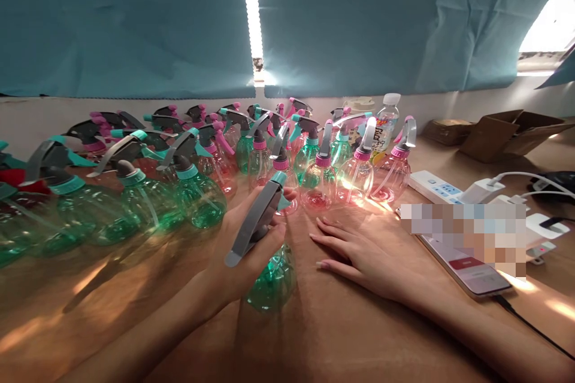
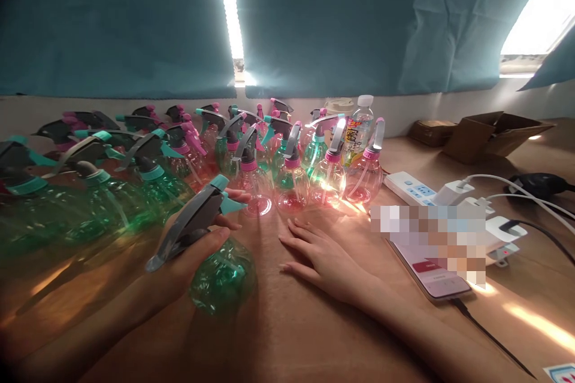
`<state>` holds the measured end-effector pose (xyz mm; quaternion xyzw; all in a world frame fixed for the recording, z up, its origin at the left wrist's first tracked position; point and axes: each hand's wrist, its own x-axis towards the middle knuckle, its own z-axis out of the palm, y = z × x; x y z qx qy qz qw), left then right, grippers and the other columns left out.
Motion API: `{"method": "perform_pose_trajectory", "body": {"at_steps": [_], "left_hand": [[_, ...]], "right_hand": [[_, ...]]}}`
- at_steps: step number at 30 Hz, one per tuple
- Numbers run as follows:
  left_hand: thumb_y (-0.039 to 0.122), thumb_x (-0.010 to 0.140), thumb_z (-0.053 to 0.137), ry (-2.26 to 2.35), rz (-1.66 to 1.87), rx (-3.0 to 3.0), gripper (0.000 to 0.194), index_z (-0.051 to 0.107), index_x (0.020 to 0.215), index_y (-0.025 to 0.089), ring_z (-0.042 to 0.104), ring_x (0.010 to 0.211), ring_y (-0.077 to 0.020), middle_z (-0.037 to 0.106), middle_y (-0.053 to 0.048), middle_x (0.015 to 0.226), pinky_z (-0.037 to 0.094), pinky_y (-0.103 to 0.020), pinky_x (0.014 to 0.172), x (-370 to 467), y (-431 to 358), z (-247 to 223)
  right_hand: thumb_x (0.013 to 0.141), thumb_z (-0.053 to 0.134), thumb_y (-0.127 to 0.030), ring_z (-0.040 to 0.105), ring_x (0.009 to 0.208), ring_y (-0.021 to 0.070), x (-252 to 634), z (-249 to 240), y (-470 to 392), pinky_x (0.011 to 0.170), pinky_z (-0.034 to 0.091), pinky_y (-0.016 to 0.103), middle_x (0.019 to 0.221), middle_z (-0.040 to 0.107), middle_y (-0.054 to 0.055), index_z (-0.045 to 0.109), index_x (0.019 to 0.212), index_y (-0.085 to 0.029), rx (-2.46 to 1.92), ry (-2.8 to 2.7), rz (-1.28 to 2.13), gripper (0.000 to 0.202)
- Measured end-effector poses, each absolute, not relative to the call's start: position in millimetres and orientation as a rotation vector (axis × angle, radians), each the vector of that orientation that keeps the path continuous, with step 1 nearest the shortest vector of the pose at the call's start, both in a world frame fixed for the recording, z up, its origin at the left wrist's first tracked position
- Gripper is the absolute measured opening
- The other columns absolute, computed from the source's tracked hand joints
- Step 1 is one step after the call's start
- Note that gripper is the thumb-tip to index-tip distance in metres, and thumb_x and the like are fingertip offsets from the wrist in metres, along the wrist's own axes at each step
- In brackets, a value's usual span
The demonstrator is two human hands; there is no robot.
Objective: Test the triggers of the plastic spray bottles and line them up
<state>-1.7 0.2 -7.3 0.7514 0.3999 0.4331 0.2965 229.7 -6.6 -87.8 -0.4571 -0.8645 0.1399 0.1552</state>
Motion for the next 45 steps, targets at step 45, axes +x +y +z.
{"method": "perform_pose_trajectory", "body": {"at_steps": [45], "left_hand": [[0.025, 0.073, 0.049, 1.091, 1.055, 2.077, 0.011, 0.060, 0.076, 0.022, 0.051, 0.059, -0.0155, 0.060, -0.001, 0.071, 0.044, -0.030, 0.055, -6.9, 2.2, 3.0]], "right_hand": [[0.094, 0.051, -0.050, 0.034, 0.140, 0.0307, 230.7, -91.0, -5.3, 0.114, 0.031, 0.053, 0.150, 0.041, 0.008, 0.050, 0.141, -0.023, -1.352, -2.481, 0.445, 0.054]]}}
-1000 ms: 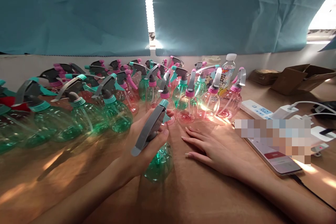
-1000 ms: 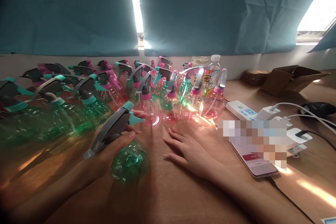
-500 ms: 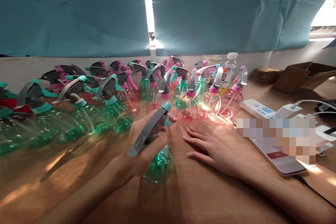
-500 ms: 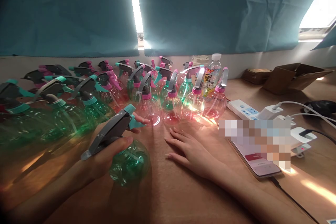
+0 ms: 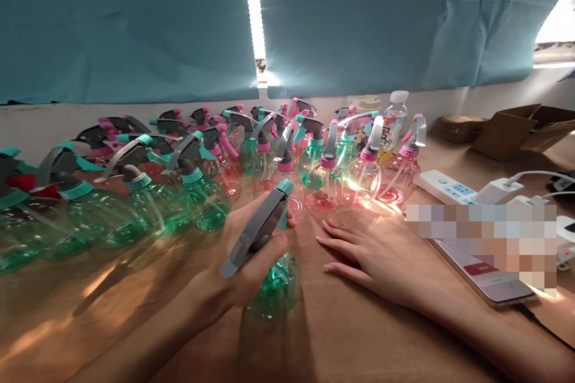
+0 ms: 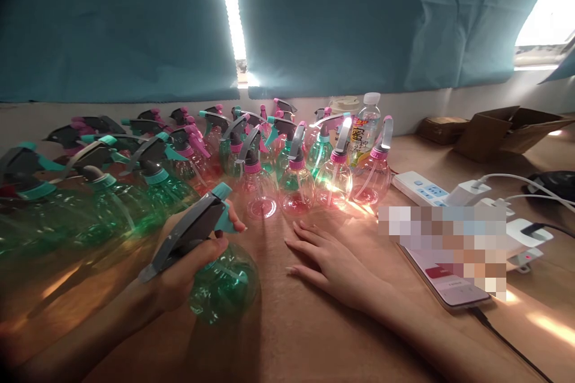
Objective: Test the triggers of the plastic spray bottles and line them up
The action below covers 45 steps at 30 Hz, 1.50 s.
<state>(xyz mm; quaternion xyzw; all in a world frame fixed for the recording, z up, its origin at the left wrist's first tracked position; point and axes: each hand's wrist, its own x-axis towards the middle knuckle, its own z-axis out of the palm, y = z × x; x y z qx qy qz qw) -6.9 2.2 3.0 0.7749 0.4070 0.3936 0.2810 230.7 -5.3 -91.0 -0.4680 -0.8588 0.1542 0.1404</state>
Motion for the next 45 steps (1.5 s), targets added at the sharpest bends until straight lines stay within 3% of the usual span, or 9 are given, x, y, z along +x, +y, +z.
{"method": "perform_pose_trajectory", "body": {"at_steps": [5, 9, 17, 23, 27, 35, 42, 45], "left_hand": [[0.023, 0.078, 0.050, 1.105, 1.102, 2.027, 0.024, 0.065, 0.097, 0.024, 0.060, 0.072, -0.0190, 0.062, 0.000, 0.072, 0.051, -0.035, 0.073, -7.0, 1.1, -4.6], [0.022, 0.079, 0.053, 1.069, 1.129, 2.083, 0.037, 0.060, 0.115, 0.025, 0.063, 0.079, -0.0189, 0.067, -0.003, 0.098, 0.052, -0.031, 0.066, -7.7, 4.5, -9.5], [0.025, 0.084, 0.053, 1.115, 1.144, 2.063, 0.032, 0.061, 0.115, 0.023, 0.059, 0.069, -0.0166, 0.063, -0.003, 0.086, 0.054, -0.035, 0.071, -5.3, 2.9, -8.1], [0.019, 0.083, 0.056, 1.076, 1.215, 2.083, 0.039, 0.055, 0.121, 0.023, 0.062, 0.075, -0.0134, 0.065, -0.007, 0.115, 0.055, -0.029, 0.072, -2.2, 3.5, -11.2], [0.016, 0.082, 0.057, 1.037, 1.214, 2.049, 0.035, 0.052, 0.117, 0.021, 0.063, 0.067, -0.0093, 0.062, -0.009, 0.127, 0.055, -0.023, 0.062, 0.0, 4.8, -12.4], [0.013, 0.079, 0.059, 1.053, 1.138, 2.097, 0.046, 0.044, 0.121, 0.026, 0.068, 0.067, -0.0107, 0.058, -0.009, 0.135, 0.054, -0.025, 0.059, -2.6, 5.5, -14.7], [0.012, 0.077, 0.059, 1.006, 1.181, 2.122, 0.045, 0.046, 0.119, 0.025, 0.068, 0.066, -0.0106, 0.061, -0.008, 0.132, 0.057, -0.026, 0.064, -3.3, 5.0, -16.5], [0.013, 0.077, 0.059, 1.009, 1.160, 2.120, 0.042, 0.048, 0.116, 0.025, 0.063, 0.060, -0.0089, 0.062, -0.007, 0.130, 0.055, -0.025, 0.059, -3.6, 5.4, -17.0]], "right_hand": [[0.093, 0.052, -0.051, 0.036, 0.139, 0.0315, 231.2, -90.1, -5.6, 0.113, 0.031, 0.055, 0.149, 0.043, 0.008, 0.052, 0.139, -0.026, -1.330, -2.446, 0.452, 0.053], [0.093, 0.053, -0.049, 0.037, 0.139, 0.0316, 230.8, -88.5, -5.6, 0.113, 0.031, 0.055, 0.148, 0.044, 0.007, 0.052, 0.139, -0.027, -1.318, -2.444, 0.454, 0.052], [0.093, 0.052, -0.050, 0.037, 0.139, 0.0313, 230.3, -86.0, -6.5, 0.113, 0.032, 0.055, 0.148, 0.045, 0.008, 0.052, 0.139, -0.025, -1.346, -2.463, 0.445, 0.052], [0.093, 0.052, -0.050, 0.037, 0.139, 0.0309, 231.2, -89.6, -6.1, 0.113, 0.031, 0.054, 0.148, 0.045, 0.006, 0.052, 0.139, -0.027, -1.337, -2.452, 0.435, 0.052], [0.093, 0.052, -0.050, 0.036, 0.139, 0.0312, 231.1, -90.6, -6.2, 0.113, 0.031, 0.055, 0.148, 0.045, 0.007, 0.052, 0.139, -0.026, -1.329, -2.454, 0.424, 0.052], [0.094, 0.048, -0.051, 0.036, 0.139, 0.0316, 230.8, -88.7, -7.1, 0.112, 0.033, 0.054, 0.149, 0.043, 0.009, 0.053, 0.138, -0.021, -1.362, -2.515, 0.361, 0.053], [0.094, 0.049, -0.051, 0.037, 0.138, 0.0327, 231.3, -90.3, -7.6, 0.112, 0.034, 0.055, 0.147, 0.046, 0.008, 0.054, 0.137, -0.023, -1.350, -2.496, 0.314, 0.052], [0.093, 0.050, -0.051, 0.038, 0.138, 0.0334, 231.8, -91.1, -7.3, 0.111, 0.035, 0.056, 0.146, 0.047, 0.009, 0.054, 0.137, -0.023, -1.340, -2.482, 0.333, 0.052]]}}
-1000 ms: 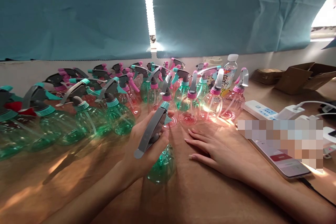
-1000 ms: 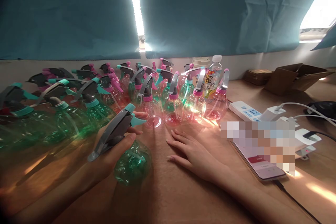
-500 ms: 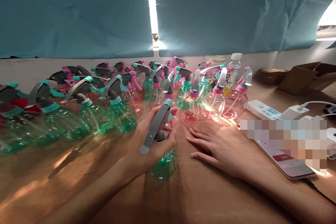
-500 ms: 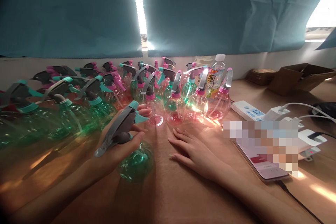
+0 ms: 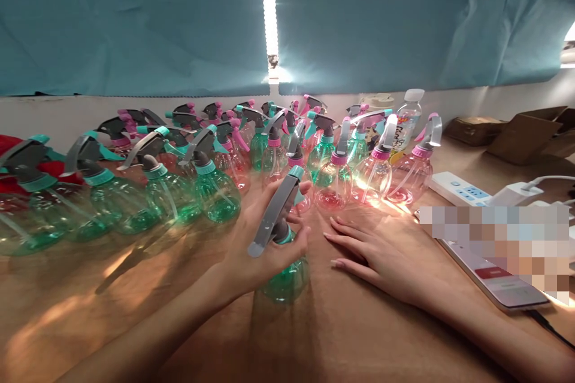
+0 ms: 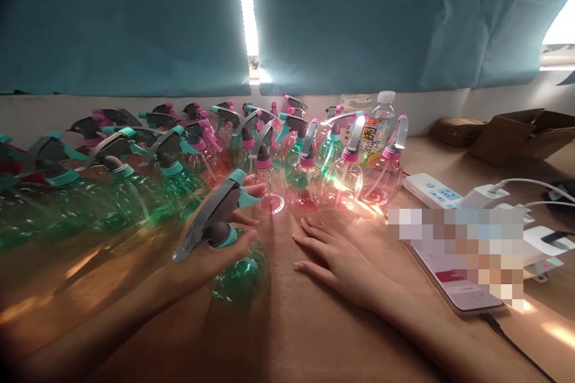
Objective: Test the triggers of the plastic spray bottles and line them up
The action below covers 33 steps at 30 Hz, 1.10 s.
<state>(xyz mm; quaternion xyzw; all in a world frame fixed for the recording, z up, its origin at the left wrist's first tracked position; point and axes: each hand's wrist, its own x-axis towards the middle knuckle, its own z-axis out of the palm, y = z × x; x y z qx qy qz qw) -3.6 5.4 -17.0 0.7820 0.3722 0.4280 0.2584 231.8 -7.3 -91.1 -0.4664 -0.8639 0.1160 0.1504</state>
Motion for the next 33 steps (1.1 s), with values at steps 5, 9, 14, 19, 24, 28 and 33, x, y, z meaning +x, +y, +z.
{"method": "perform_pose_trajectory", "body": {"at_steps": [5, 9, 14, 19, 24, 28, 33], "left_hand": [[0.012, 0.076, 0.057, 1.036, 1.177, 2.102, 0.026, 0.057, 0.098, 0.024, 0.054, 0.053, -0.0069, 0.067, -0.004, 0.119, 0.052, -0.025, 0.055, -2.4, 5.0, -16.6], [0.017, 0.076, 0.054, 1.042, 1.182, 2.080, 0.007, 0.059, 0.077, 0.022, 0.053, 0.053, -0.0094, 0.071, -0.003, 0.099, 0.052, -0.027, 0.056, -0.2, 3.3, -15.0], [0.019, 0.074, 0.055, 1.071, 1.205, 2.084, 0.020, 0.063, 0.092, 0.022, 0.054, 0.054, -0.0119, 0.068, -0.002, 0.079, 0.055, -0.031, 0.062, -1.2, 4.4, -18.0], [0.015, 0.074, 0.054, 1.077, 1.193, 2.117, 0.025, 0.061, 0.096, 0.022, 0.056, 0.058, -0.0133, 0.063, 0.000, 0.075, 0.054, -0.032, 0.064, -3.9, 5.7, -22.3], [0.012, 0.073, 0.053, 1.065, 1.217, 2.193, 0.023, 0.057, 0.092, 0.024, 0.057, 0.068, -0.0151, 0.064, -0.001, 0.089, 0.052, -0.034, 0.072, -4.2, 7.5, -23.6], [0.012, 0.073, 0.051, 1.017, 1.214, 2.166, 0.019, 0.056, 0.087, 0.023, 0.053, 0.063, -0.0131, 0.064, -0.001, 0.092, 0.049, -0.032, 0.066, -3.3, 7.6, -22.9], [0.011, 0.071, 0.051, 1.016, 1.205, 2.092, 0.017, 0.055, 0.083, 0.023, 0.051, 0.059, -0.0105, 0.066, -0.002, 0.099, 0.049, -0.029, 0.064, -2.0, 4.4, -20.3]], "right_hand": [[0.093, 0.052, -0.049, 0.039, 0.137, 0.0336, 232.0, -93.0, -6.6, 0.111, 0.034, 0.056, 0.145, 0.049, 0.008, 0.054, 0.137, -0.025, -1.321, -2.457, 0.354, 0.051], [0.093, 0.052, -0.050, 0.038, 0.138, 0.0334, 232.1, -94.3, -6.5, 0.111, 0.035, 0.056, 0.146, 0.047, 0.008, 0.053, 0.138, -0.024, -1.322, -2.461, 0.350, 0.052], [0.093, 0.053, -0.048, 0.039, 0.137, 0.0337, 230.5, -88.4, -7.3, 0.110, 0.037, 0.055, 0.147, 0.046, 0.009, 0.053, 0.138, -0.022, -1.334, -2.513, 0.300, 0.052], [0.094, 0.052, -0.046, 0.043, 0.135, 0.0333, 228.7, -82.4, -7.4, 0.108, 0.041, 0.052, 0.146, 0.047, 0.010, 0.056, 0.136, -0.019, -1.335, -2.563, 0.247, 0.050], [0.094, 0.051, -0.045, 0.044, 0.133, 0.0348, 228.7, -82.0, -7.0, 0.105, 0.043, 0.054, 0.145, 0.047, 0.012, 0.055, 0.136, -0.016, -1.319, -2.587, 0.213, 0.051], [0.094, 0.051, -0.046, 0.044, 0.133, 0.0338, 229.1, -82.3, -6.8, 0.106, 0.043, 0.053, 0.144, 0.048, 0.011, 0.056, 0.136, -0.018, -1.324, -2.591, 0.187, 0.050], [0.094, 0.052, -0.047, 0.045, 0.133, 0.0335, 228.6, -81.6, -7.5, 0.106, 0.043, 0.052, 0.146, 0.047, 0.010, 0.056, 0.136, -0.020, -1.358, -2.591, 0.201, 0.050]]}}
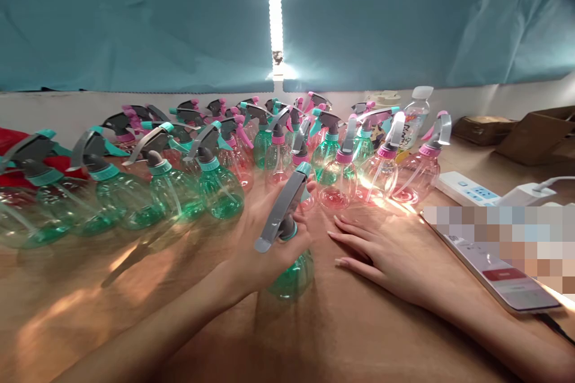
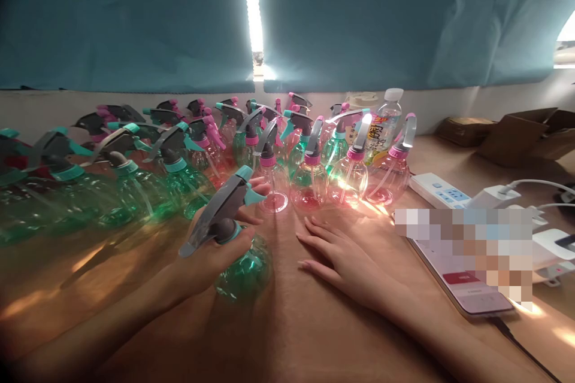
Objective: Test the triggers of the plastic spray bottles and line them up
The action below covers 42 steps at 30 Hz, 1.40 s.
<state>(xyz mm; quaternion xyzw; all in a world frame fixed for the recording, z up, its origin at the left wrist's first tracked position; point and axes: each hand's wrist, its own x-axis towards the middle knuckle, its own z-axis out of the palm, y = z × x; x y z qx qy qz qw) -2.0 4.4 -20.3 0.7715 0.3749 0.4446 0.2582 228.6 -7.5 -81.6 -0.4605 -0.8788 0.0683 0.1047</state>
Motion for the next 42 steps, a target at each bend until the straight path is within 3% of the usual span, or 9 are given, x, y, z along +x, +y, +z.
{"method": "perform_pose_trajectory", "body": {"at_steps": [7, 14, 21, 26, 31, 35, 38, 42], "left_hand": [[0.012, 0.071, 0.051, 1.128, 1.175, 2.138, 0.035, 0.057, 0.104, 0.022, 0.048, 0.054, -0.0107, 0.060, 0.002, 0.078, 0.046, -0.027, 0.058, 0.1, 3.2, -14.1], [0.014, 0.072, 0.050, 1.195, 1.150, 2.102, 0.021, 0.057, 0.091, 0.021, 0.055, 0.061, -0.0129, 0.058, 0.002, 0.072, 0.045, -0.026, 0.057, -0.1, 3.9, -14.2], [0.017, 0.072, 0.051, 1.216, 1.142, 2.150, 0.012, 0.055, 0.083, 0.021, 0.050, 0.061, -0.0123, 0.060, 0.000, 0.078, 0.042, -0.025, 0.054, -0.5, 3.3, -11.5], [0.014, 0.070, 0.054, 1.156, 1.108, 2.098, 0.031, 0.057, 0.100, 0.022, 0.044, 0.049, -0.0100, 0.049, 0.006, 0.063, 0.051, -0.029, 0.063, -1.0, 4.3, -13.0], [0.014, 0.072, 0.053, 1.157, 1.128, 2.119, 0.045, 0.058, 0.115, 0.023, 0.049, 0.054, -0.0100, 0.056, 0.003, 0.074, 0.055, -0.030, 0.068, -1.1, 3.9, -14.4], [0.017, 0.073, 0.053, 1.210, 1.134, 2.145, 0.033, 0.063, 0.105, 0.021, 0.060, 0.069, -0.0154, 0.056, 0.001, 0.073, 0.054, -0.030, 0.068, -2.4, 4.4, -18.5], [0.017, 0.073, 0.054, 1.213, 1.144, 2.141, 0.030, 0.064, 0.101, 0.021, 0.059, 0.067, -0.0146, 0.057, 0.000, 0.073, 0.054, -0.030, 0.068, -3.0, 4.8, -21.6], [0.015, 0.073, 0.054, 1.163, 1.142, 2.141, 0.040, 0.063, 0.110, 0.023, 0.056, 0.062, -0.0119, 0.062, -0.001, 0.084, 0.054, -0.028, 0.067, -3.6, 5.5, -22.7]], "right_hand": [[0.094, 0.050, -0.050, 0.040, 0.137, 0.0324, 231.7, -90.8, -7.2, 0.111, 0.036, 0.054, 0.146, 0.047, 0.009, 0.055, 0.136, -0.022, -1.348, -2.502, 0.298, 0.051], [0.093, 0.050, -0.052, 0.036, 0.139, 0.0317, 231.6, -92.7, -7.2, 0.112, 0.033, 0.054, 0.149, 0.044, 0.008, 0.053, 0.138, -0.024, -1.366, -2.480, 0.372, 0.053], [0.093, 0.050, -0.051, 0.038, 0.138, 0.0318, 232.0, -91.2, -7.7, 0.112, 0.033, 0.054, 0.147, 0.046, 0.007, 0.052, 0.139, -0.027, -1.359, -2.484, 0.343, 0.052], [0.094, 0.050, -0.051, 0.037, 0.138, 0.0323, 231.2, -88.3, -8.2, 0.111, 0.035, 0.054, 0.147, 0.046, 0.009, 0.053, 0.138, -0.024, -1.368, -2.499, 0.338, 0.053], [0.094, 0.049, -0.051, 0.037, 0.139, 0.0312, 230.3, -86.5, -7.9, 0.111, 0.035, 0.053, 0.148, 0.045, 0.009, 0.054, 0.138, -0.022, -1.373, -2.526, 0.320, 0.052], [0.094, 0.049, -0.050, 0.038, 0.138, 0.0314, 230.6, -86.0, -7.9, 0.111, 0.035, 0.054, 0.147, 0.047, 0.008, 0.053, 0.138, -0.024, -1.351, -2.511, 0.291, 0.051], [0.094, 0.050, -0.049, 0.040, 0.137, 0.0320, 230.5, -85.4, -8.1, 0.110, 0.035, 0.055, 0.145, 0.050, 0.008, 0.055, 0.136, -0.025, -1.327, -2.489, 0.296, 0.049], [0.094, 0.050, -0.050, 0.042, 0.136, 0.0324, 230.8, -87.3, -7.8, 0.110, 0.036, 0.056, 0.144, 0.051, 0.008, 0.056, 0.136, -0.026, -1.329, -2.475, 0.308, 0.049]]}}
